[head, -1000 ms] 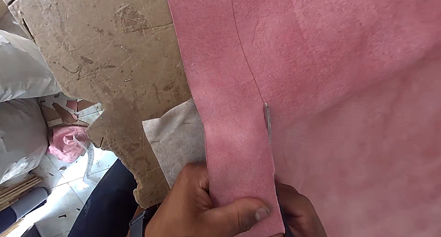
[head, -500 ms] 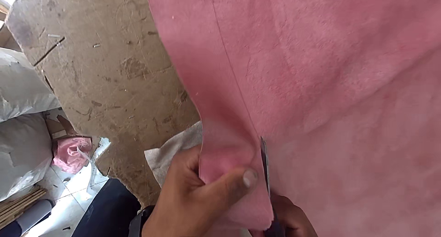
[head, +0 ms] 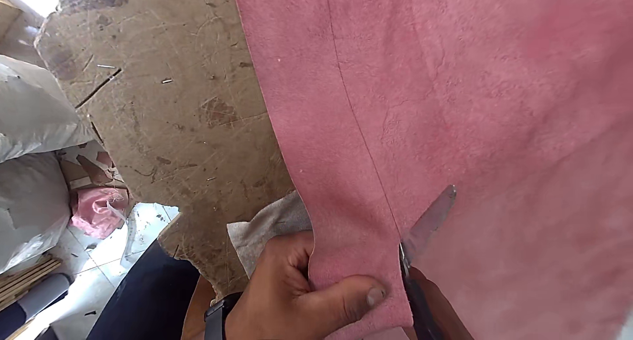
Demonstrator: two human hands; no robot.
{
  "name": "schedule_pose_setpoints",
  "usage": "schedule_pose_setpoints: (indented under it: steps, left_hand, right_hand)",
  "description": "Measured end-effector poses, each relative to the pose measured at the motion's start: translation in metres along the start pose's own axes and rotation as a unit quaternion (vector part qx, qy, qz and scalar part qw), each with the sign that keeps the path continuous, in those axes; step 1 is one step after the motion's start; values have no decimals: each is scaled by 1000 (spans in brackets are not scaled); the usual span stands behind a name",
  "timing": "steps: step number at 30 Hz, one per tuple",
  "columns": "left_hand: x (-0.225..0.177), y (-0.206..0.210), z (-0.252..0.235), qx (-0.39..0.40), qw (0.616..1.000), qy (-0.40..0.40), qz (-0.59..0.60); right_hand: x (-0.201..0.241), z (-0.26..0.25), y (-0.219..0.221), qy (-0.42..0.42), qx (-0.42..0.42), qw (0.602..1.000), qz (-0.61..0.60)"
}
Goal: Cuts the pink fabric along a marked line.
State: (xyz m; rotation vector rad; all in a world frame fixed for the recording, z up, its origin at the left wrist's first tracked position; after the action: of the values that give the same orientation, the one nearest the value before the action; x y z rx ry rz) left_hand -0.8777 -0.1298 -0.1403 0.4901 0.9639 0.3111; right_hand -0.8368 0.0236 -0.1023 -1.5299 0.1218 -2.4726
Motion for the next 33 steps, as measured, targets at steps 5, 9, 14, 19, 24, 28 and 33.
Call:
schedule_pose_setpoints:
  steps: [5, 9, 14, 19, 24, 28, 33]
  left_hand:
    - [0, 0, -1, 0, 1000, -6, 0]
    - [0, 0, -1, -1, 1000, -6, 2]
    - [0, -2, 0, -4, 1000, -11, 4]
    - [0, -4, 2, 8, 999, -38, 6]
    - [-18, -6, -11, 54, 997, -55, -26]
    - [-36, -10, -35, -17, 995, -72, -67]
    - [-33, -15, -33, -22, 990, -35, -136]
  right_hand:
    - [6, -1, 1, -9, 8, 1000, 18]
    - [1, -2, 1, -5, -8, 1000, 1]
    - [-6, -4, 2, -24, 17, 1000, -5]
    - [-10, -7, 1, -23, 17, 1000, 0]
    - [-15, -8, -1, -11, 28, 1000, -4]
    - [-22, -6, 0, 19, 45, 998, -51]
    - [-6, -22, 3, -9, 30, 999, -40]
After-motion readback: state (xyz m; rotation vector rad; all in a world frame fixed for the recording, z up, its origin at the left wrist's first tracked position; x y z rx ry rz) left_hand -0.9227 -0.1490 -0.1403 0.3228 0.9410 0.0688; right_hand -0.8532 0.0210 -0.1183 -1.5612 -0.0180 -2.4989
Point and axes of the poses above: each hand's wrist, its own z-axis away from the middle knuckle, its own y-axis out of the palm, x = y × z, the point moved 9 cm from there along -z, towards the middle knuckle, and after that the axes turned 14 degrees about -x, right-handed, at the moved point
